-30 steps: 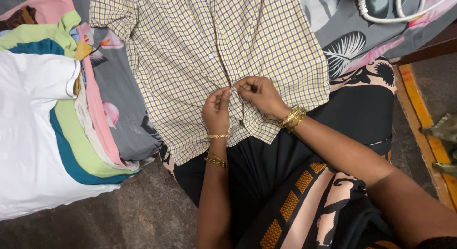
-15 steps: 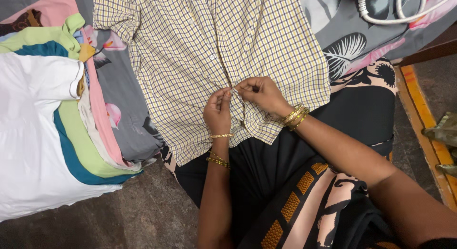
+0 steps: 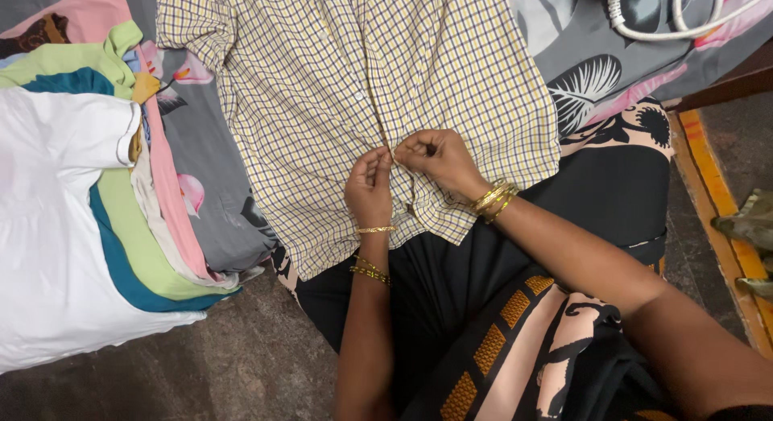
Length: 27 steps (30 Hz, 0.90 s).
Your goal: The person buttons a yellow and white checkered shirt laid on a bed, then uses a blue and white iron to press the shirt's front and sleeves. The person smooths the fabric with their hands before and during ironing.
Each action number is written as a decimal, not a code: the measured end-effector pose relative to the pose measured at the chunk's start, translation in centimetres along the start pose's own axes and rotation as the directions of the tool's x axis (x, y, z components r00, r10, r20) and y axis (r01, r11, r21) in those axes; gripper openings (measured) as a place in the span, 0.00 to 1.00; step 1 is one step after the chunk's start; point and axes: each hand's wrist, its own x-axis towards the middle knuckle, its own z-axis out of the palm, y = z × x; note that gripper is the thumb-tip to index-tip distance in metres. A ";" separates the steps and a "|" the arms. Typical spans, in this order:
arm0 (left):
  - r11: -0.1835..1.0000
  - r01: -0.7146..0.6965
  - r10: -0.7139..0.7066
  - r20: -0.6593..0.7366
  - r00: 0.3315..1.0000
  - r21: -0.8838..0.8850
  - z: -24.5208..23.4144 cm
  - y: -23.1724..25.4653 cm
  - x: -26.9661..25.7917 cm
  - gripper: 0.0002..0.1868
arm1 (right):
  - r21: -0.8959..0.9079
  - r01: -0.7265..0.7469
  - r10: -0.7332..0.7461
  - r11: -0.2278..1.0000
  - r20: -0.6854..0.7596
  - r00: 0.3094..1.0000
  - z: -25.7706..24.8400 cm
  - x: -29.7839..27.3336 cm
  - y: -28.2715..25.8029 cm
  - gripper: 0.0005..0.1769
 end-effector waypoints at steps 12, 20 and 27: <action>0.999 0.052 -0.052 -0.023 0.998 0.003 0.3 1.0 0.1 0.11 | -0.253 0.220 -0.270 0.942 -0.187 0.944 1.8 0.0 2.5 0.09; 0.997 0.078 -0.078 -0.113 0.991 0.000 0.6 0.8 0.1 0.09 | -0.352 0.197 -0.279 0.915 -0.198 0.940 2.0 -0.1 1.9 0.10; 0.992 0.118 -0.122 -0.108 0.987 -0.044 0.6 0.5 0.3 0.10 | -0.320 0.185 -0.256 0.929 -0.195 0.947 2.3 -0.3 1.3 0.10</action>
